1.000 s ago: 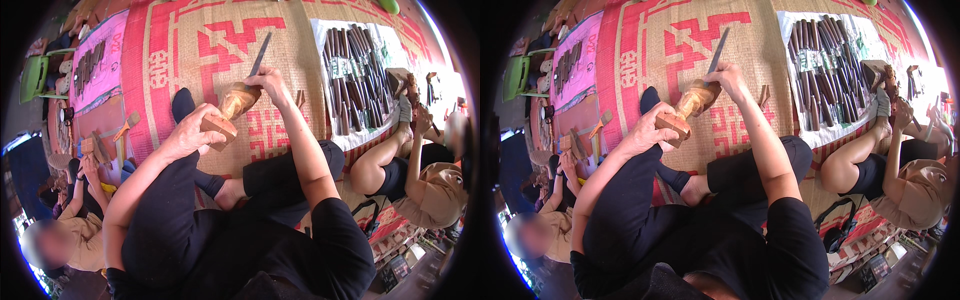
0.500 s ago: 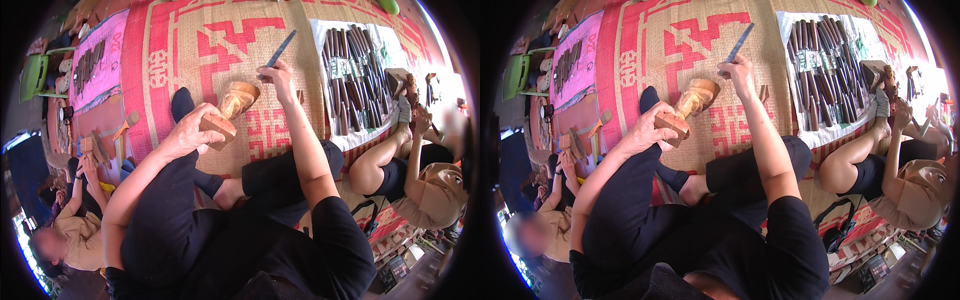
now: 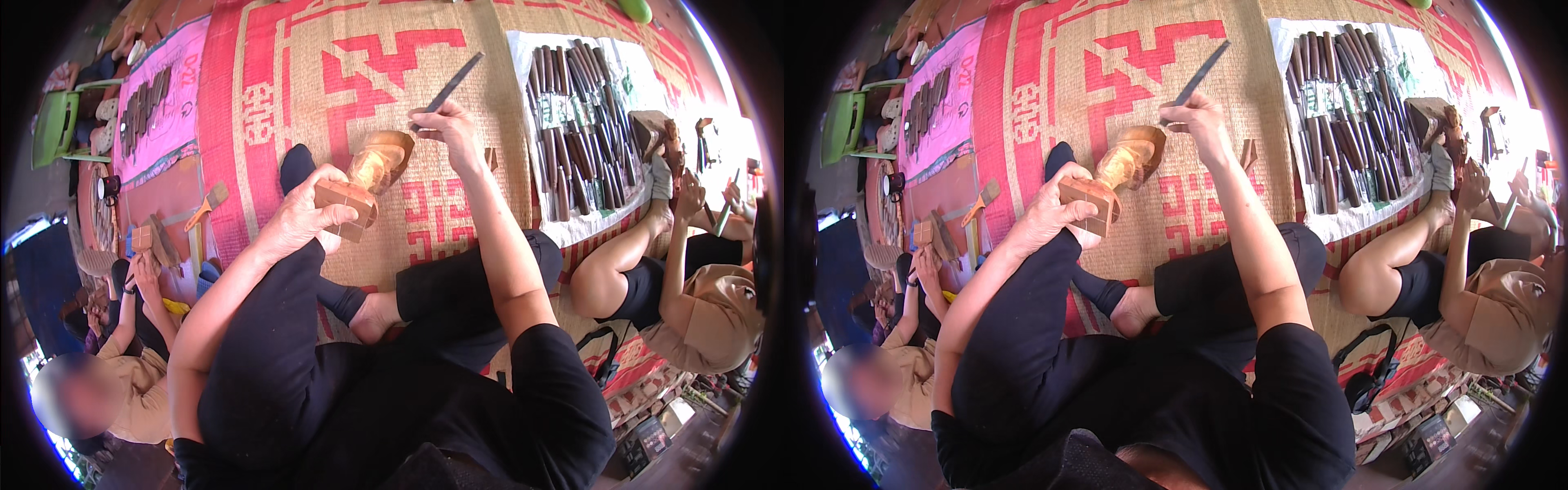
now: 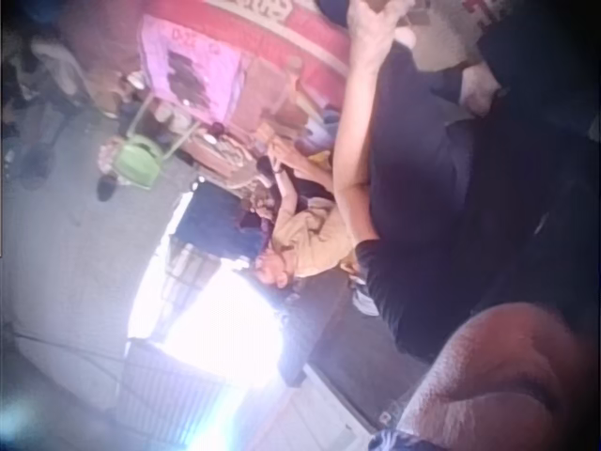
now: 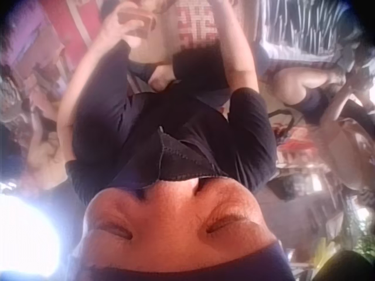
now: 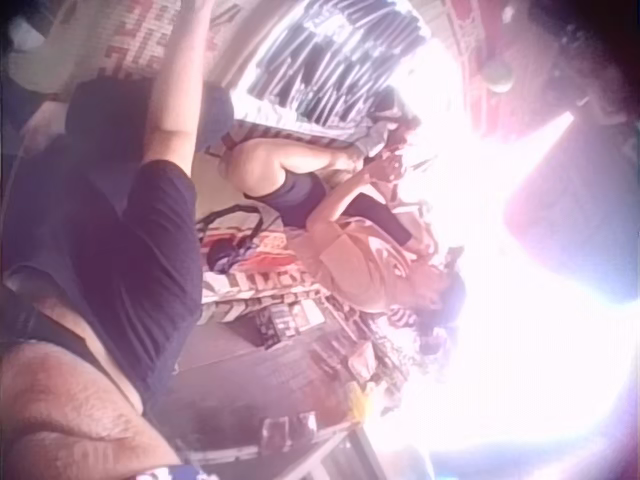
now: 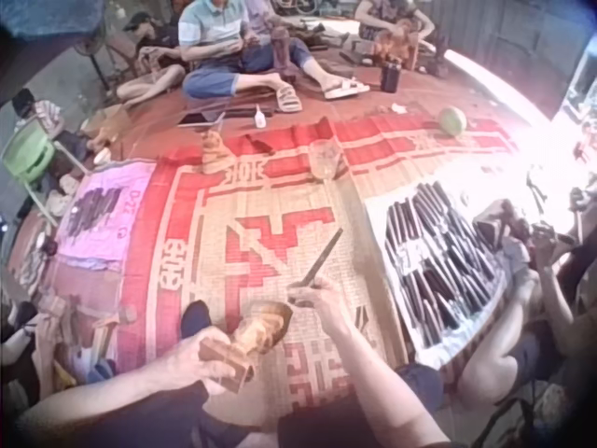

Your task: The person carves a small wooden object using a knife while sitting on a mat. They hold the wood in one hand and use the knife to shape it, occasionally rotating the piece to access different sides.

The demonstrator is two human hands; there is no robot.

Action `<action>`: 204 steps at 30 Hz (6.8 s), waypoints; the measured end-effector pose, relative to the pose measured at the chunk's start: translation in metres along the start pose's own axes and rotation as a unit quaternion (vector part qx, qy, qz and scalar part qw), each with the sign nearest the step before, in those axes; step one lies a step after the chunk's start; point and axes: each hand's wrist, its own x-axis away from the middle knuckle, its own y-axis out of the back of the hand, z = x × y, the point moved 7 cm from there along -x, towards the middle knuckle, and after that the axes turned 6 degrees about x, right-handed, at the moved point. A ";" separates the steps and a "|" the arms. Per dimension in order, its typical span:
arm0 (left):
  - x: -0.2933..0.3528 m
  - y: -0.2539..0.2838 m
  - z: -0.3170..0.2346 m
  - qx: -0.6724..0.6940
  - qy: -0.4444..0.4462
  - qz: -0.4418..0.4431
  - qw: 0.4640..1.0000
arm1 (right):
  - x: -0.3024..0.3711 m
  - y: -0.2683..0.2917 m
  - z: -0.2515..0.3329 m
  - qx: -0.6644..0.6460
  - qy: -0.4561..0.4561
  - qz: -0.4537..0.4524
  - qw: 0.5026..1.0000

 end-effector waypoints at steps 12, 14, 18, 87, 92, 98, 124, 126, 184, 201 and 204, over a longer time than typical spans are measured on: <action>0.000 0.000 -0.003 -0.031 -0.005 0.007 0.999 | -0.002 0.004 -0.004 -0.001 -0.009 -0.025 1.000; 0.000 0.001 -0.003 -0.035 -0.006 0.003 0.999 | 0.003 -0.009 -0.003 0.007 -0.005 0.018 1.000; -0.001 0.000 -0.004 -0.024 -0.008 -0.001 1.000 | 0.006 -0.017 -0.006 0.044 -0.016 0.033 0.998; -0.002 -0.003 -0.006 -0.017 0.002 -0.005 1.000 | -0.004 0.018 -0.020 -0.082 -0.030 -0.061 0.994; -0.002 -0.003 -0.005 -0.002 0.003 -0.003 1.000 | 0.003 -0.017 -0.020 -0.039 -0.038 0.042 0.998; -0.002 -0.002 -0.002 -0.022 0.003 -0.002 1.000 | -0.005 0.018 -0.017 -0.079 -0.017 -0.078 0.994; -0.005 -0.003 0.000 0.015 -0.008 0.001 1.000 | 0.012 -0.019 0.019 0.081 0.027 0.102 0.991; -0.004 -0.003 0.000 0.016 -0.008 0.003 1.000 | 0.012 -0.022 0.018 0.090 0.020 0.120 0.988; -0.001 -0.004 -0.007 -0.045 -0.010 0.000 0.999 | 0.000 0.013 0.017 0.047 0.000 0.045 0.998; -0.004 -0.005 -0.007 -0.046 -0.010 0.010 0.999 | 0.000 -0.002 0.004 0.083 -0.031 0.095 0.992; -0.005 -0.008 -0.011 -0.055 -0.013 0.009 0.998 | -0.013 0.025 -0.002 0.084 -0.008 0.019 0.996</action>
